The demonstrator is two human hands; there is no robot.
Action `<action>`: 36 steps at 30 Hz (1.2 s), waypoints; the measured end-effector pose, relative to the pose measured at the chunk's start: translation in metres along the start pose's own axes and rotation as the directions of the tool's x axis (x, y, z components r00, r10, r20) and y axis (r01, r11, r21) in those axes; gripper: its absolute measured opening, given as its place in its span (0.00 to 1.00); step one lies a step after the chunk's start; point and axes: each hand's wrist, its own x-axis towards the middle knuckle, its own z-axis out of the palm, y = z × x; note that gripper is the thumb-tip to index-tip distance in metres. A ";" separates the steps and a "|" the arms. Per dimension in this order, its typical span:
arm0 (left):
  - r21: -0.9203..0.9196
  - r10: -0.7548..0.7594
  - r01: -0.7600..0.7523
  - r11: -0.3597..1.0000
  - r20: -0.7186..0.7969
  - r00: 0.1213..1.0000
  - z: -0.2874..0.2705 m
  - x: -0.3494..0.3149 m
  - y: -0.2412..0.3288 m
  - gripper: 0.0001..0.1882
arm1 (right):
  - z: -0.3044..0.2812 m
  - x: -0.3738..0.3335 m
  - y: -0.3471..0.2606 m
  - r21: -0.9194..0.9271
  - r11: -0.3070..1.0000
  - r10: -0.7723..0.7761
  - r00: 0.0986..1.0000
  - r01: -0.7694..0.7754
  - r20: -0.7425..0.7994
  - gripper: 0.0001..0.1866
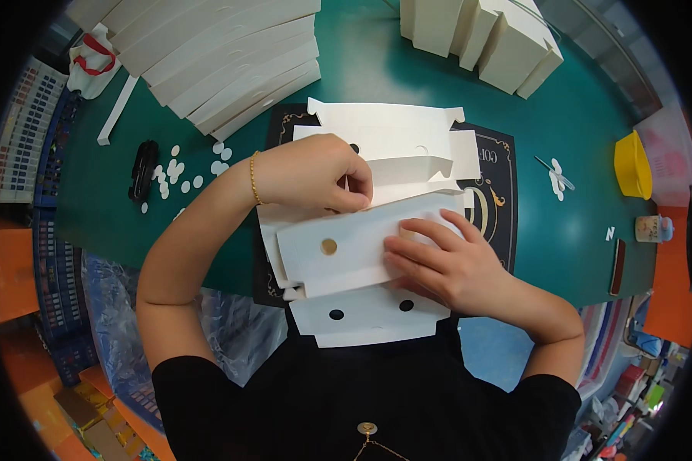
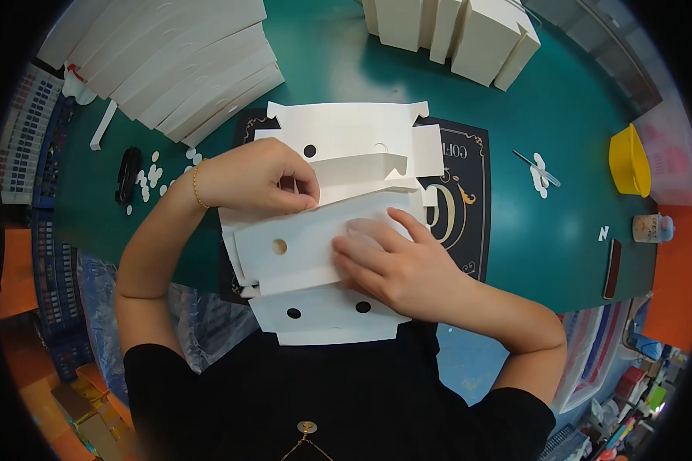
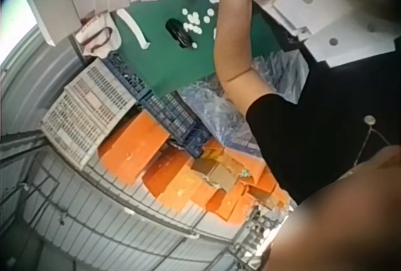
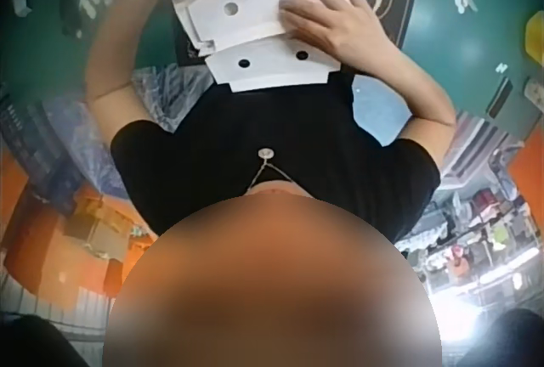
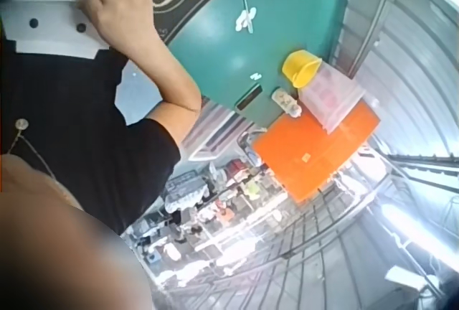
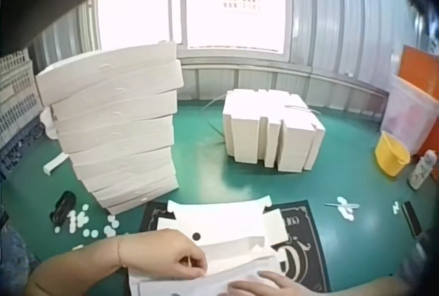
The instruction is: Fold and assemble white cardboard boxes at a workbench.
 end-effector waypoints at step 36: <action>-0.280 -0.154 0.052 0.959 -0.357 0.921 0.023 -0.081 0.049 0.07 | -0.026 -0.010 -0.005 0.514 0.814 0.471 0.826 -0.270 -0.311 0.28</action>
